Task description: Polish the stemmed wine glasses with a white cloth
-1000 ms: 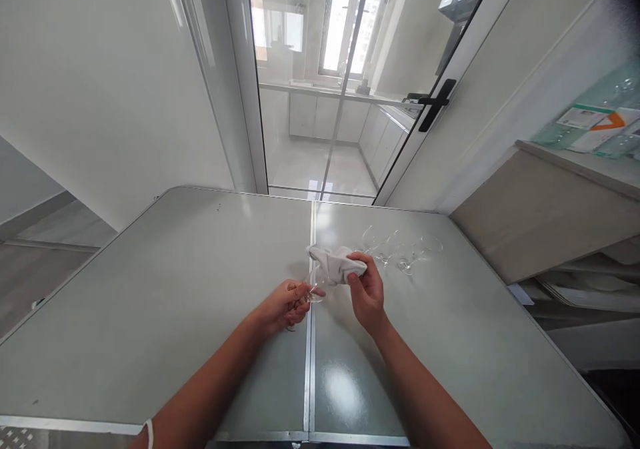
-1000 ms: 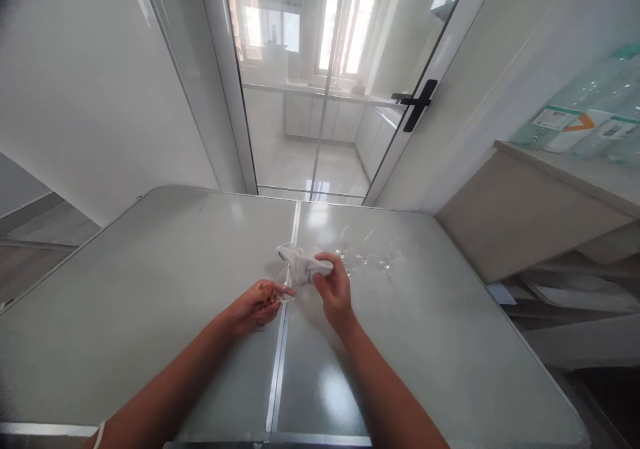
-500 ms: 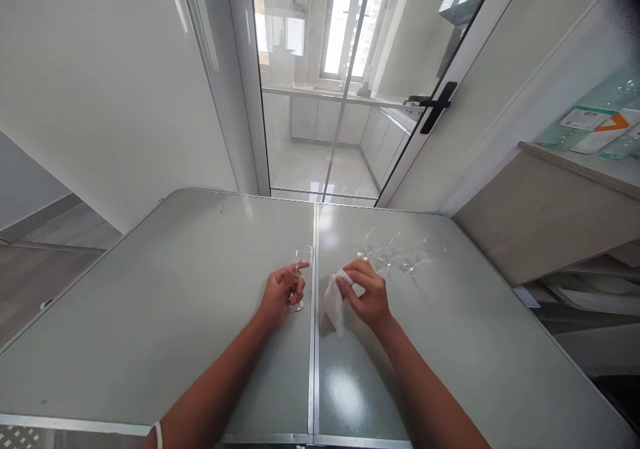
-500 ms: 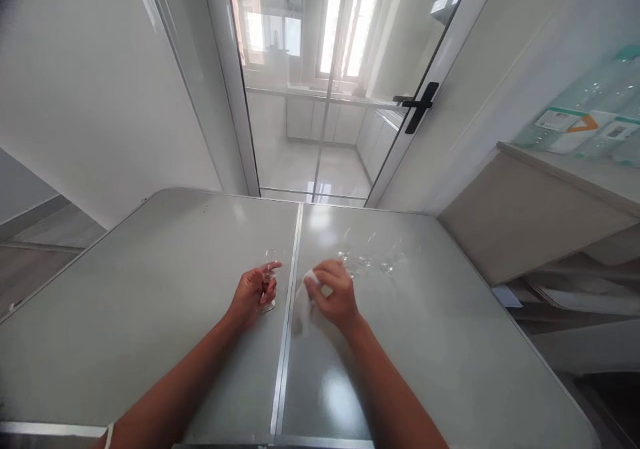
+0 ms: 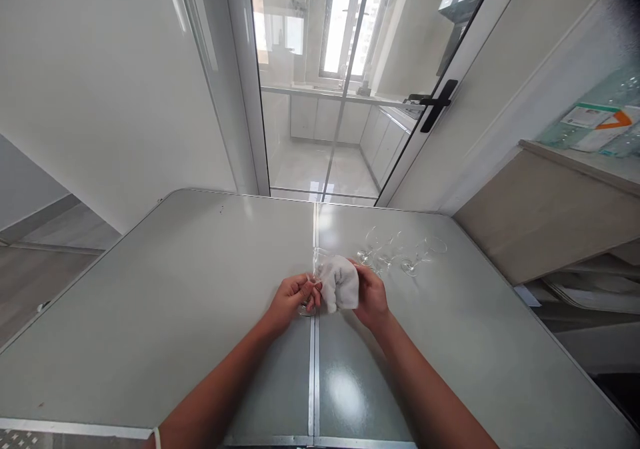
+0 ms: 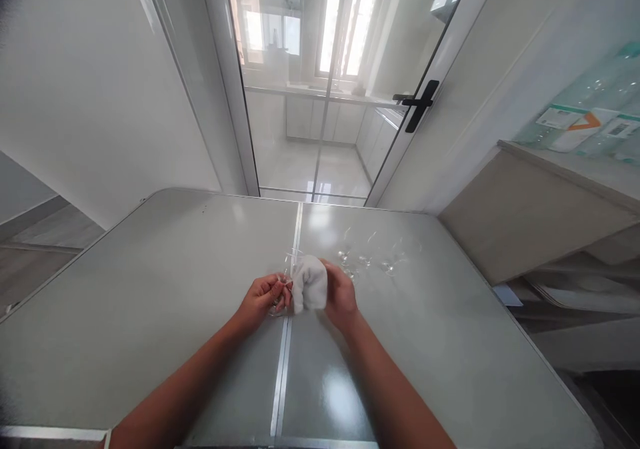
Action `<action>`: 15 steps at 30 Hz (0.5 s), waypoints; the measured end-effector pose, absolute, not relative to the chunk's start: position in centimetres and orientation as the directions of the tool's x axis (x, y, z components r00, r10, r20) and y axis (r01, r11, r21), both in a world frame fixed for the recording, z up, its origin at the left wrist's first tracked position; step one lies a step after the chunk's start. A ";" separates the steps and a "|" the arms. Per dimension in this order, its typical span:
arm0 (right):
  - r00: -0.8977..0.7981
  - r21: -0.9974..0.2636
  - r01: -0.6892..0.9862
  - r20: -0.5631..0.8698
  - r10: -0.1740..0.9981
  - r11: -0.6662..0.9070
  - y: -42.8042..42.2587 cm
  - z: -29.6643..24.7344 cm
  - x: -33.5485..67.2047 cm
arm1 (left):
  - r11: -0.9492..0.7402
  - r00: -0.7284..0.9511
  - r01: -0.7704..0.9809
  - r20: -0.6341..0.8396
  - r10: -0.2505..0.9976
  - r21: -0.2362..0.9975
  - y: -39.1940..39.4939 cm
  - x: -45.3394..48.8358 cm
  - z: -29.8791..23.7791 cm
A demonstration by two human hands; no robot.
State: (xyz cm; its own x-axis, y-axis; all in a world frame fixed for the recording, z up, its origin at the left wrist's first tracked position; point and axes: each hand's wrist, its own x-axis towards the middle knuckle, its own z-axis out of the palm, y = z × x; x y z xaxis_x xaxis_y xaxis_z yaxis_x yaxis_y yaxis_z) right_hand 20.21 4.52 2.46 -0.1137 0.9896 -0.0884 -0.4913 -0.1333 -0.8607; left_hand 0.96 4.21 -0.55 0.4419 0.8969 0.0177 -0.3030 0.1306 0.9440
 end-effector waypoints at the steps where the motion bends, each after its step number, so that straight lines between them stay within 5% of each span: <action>1: -0.111 -0.877 -0.462 -0.086 0.990 -0.128 4.5 2.3 20.3 | 0.165 0.457 -0.324 0.001 0.889 0.931 4.1 1.0 -0.4; 6: -0.169 -0.897 -0.431 -0.031 0.985 -0.103 3.8 1.8 19.7 | 0.307 0.615 -0.323 -0.048 0.787 0.895 3.8 1.0 -0.2; 11: -0.312 -0.832 -0.503 -0.077 0.947 -0.233 3.6 1.7 18.5 | 0.184 0.577 -0.276 0.009 0.817 0.943 3.8 1.3 -0.6; 15: -0.254 -0.803 -0.537 -0.136 0.958 -0.257 4.1 1.4 18.7 | 0.067 0.524 -0.209 0.054 0.850 0.976 3.8 1.2 -0.5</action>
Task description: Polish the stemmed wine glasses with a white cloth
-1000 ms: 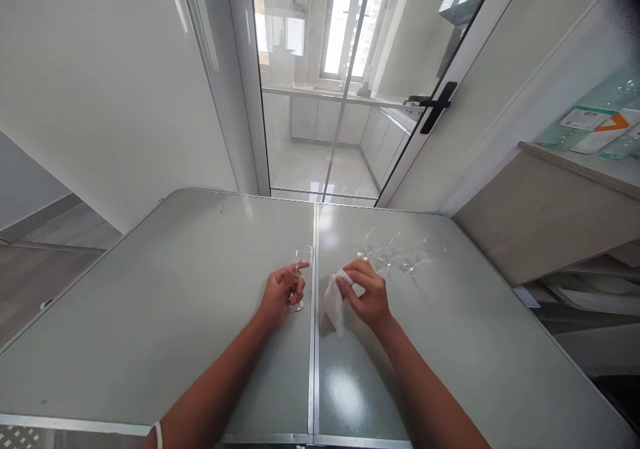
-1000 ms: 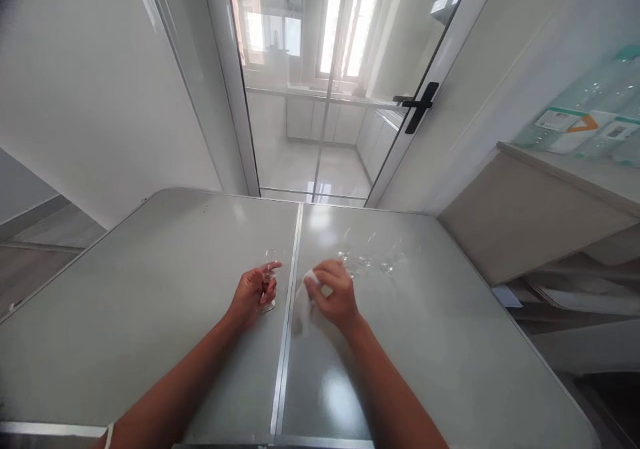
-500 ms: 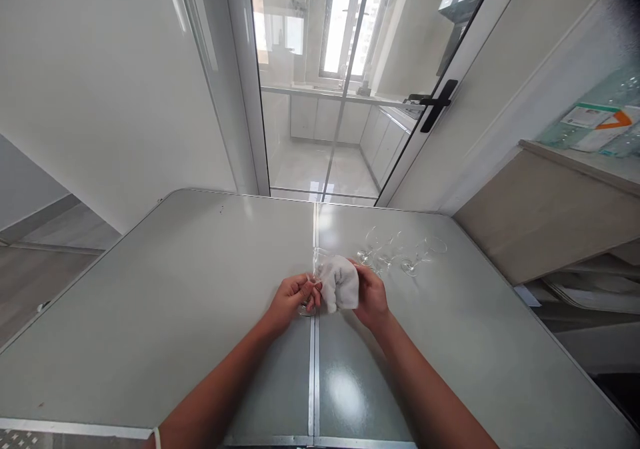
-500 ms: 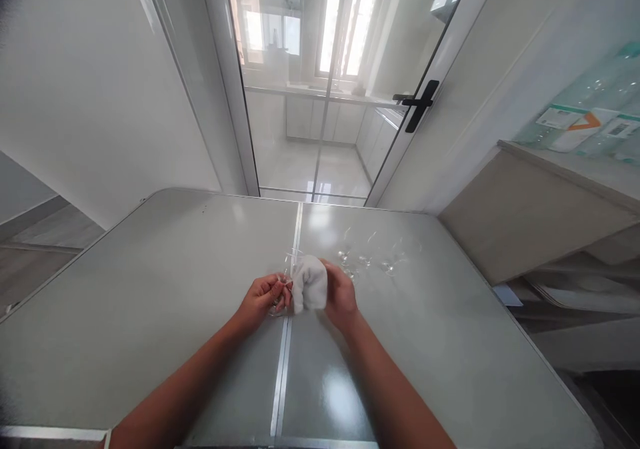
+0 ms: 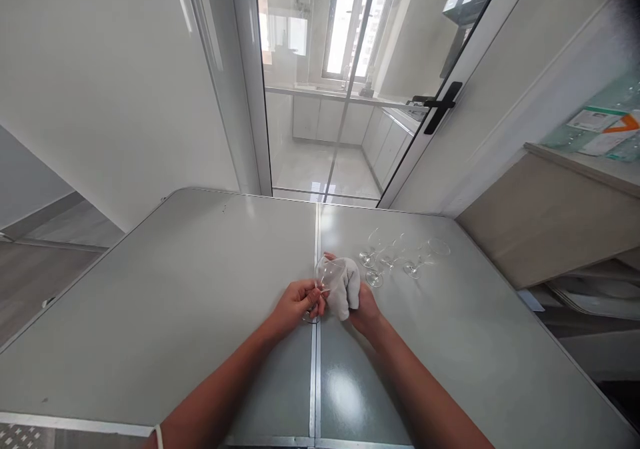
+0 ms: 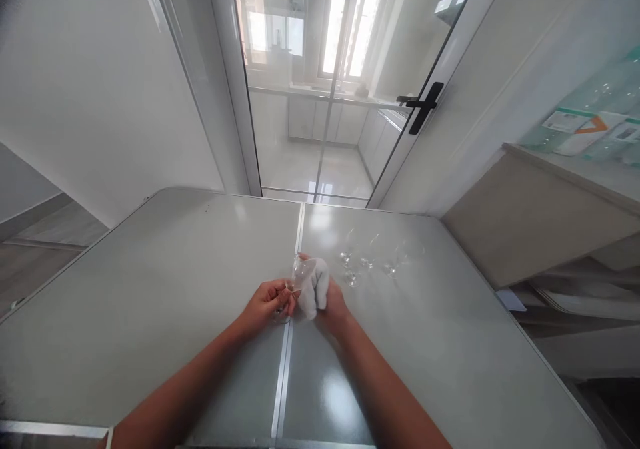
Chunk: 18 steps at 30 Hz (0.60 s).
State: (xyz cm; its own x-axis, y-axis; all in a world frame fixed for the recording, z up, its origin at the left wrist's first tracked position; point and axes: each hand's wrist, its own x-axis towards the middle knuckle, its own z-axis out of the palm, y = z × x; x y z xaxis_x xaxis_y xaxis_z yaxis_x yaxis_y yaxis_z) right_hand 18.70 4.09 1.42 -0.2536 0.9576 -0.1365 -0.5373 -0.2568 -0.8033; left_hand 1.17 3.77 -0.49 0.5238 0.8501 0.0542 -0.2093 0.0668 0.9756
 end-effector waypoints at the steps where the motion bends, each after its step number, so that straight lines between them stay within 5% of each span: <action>1: -0.243 -0.805 -0.534 -0.147 0.959 -0.258 4.2 1.4 18.9 | 0.044 0.513 -0.199 0.066 0.856 0.979 3.7 1.1 -0.5; 11: -0.158 -0.705 -0.683 -0.116 0.981 -0.193 5.0 1.9 20.5 | -0.033 0.517 -0.148 0.106 0.849 0.988 3.2 1.0 -0.5; 18: -0.132 -0.871 -0.480 -0.048 0.990 -0.107 4.8 1.1 20.6 | -0.023 0.452 -0.181 0.104 0.886 0.983 3.5 1.3 -1.2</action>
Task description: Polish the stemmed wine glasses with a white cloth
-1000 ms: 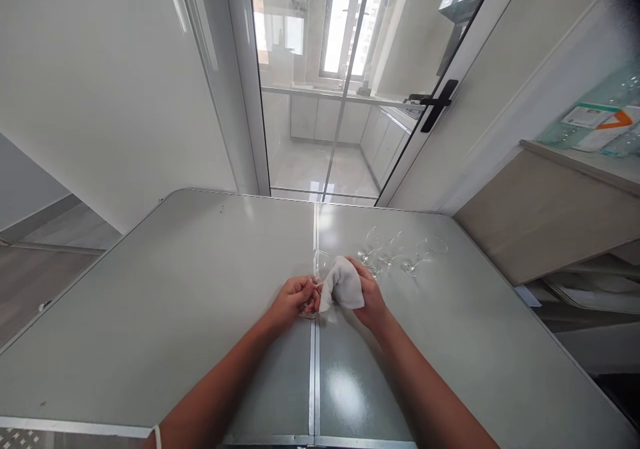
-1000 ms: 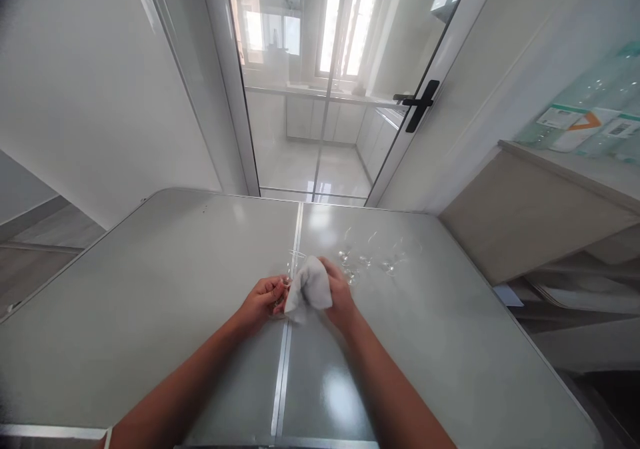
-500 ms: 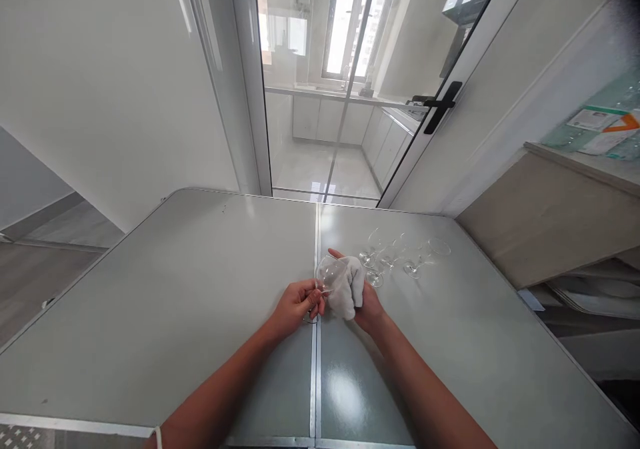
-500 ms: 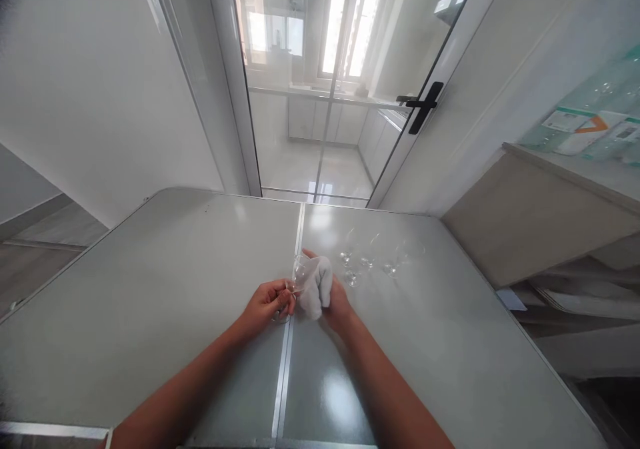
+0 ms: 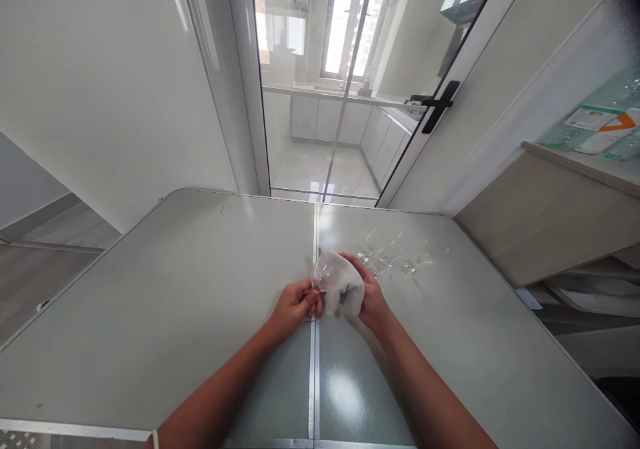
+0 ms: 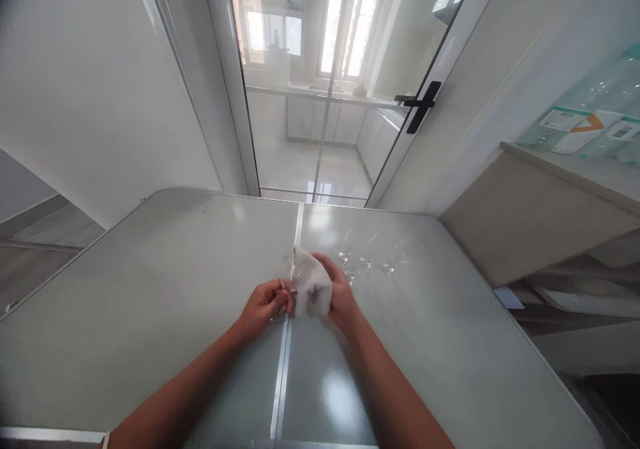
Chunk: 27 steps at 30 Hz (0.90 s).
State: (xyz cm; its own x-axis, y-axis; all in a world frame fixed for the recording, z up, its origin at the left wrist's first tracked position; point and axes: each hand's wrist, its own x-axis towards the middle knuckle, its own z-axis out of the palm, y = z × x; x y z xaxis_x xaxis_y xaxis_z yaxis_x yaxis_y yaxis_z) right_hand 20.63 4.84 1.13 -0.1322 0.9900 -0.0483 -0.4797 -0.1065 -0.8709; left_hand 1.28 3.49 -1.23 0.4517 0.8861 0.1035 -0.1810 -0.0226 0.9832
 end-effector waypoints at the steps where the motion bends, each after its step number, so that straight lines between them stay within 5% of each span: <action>1: -0.183 -0.861 -0.487 -0.062 0.981 -0.145 4.7 1.2 20.7 | -0.008 0.453 -0.188 0.094 0.886 0.982 3.5 1.4 -1.3; 5: -0.365 -0.823 -0.490 -0.106 0.925 -0.288 3.9 1.3 20.7 | 0.189 0.608 -0.261 0.009 0.794 0.947 3.4 1.5 -1.4; 9: -0.391 -0.834 -0.487 -0.060 0.919 -0.261 3.4 1.2 20.3 | 0.336 0.677 -0.299 -0.050 0.734 0.893 3.4 1.3 -0.8; 14: -0.154 -0.923 -0.382 0.119 0.981 0.052 3.3 0.9 19.2 | -0.027 0.382 -0.087 0.058 0.922 0.996 3.2 1.6 -0.5; 19: 0.038 -0.910 -0.124 0.394 0.918 0.396 3.1 0.6 17.9 | -0.331 0.226 0.281 0.273 0.935 0.901 2.4 1.6 -1.0; 23: -0.013 -0.935 -0.314 0.176 0.984 0.163 2.9 -0.4 18.0 | -0.303 0.315 0.150 0.245 0.917 0.941 2.4 1.6 -1.1; 27: -0.232 -0.840 -0.515 -0.054 0.971 -0.170 3.1 -1.5 19.2 | 0.185 0.620 -0.199 -0.023 0.785 0.962 2.8 1.6 -0.4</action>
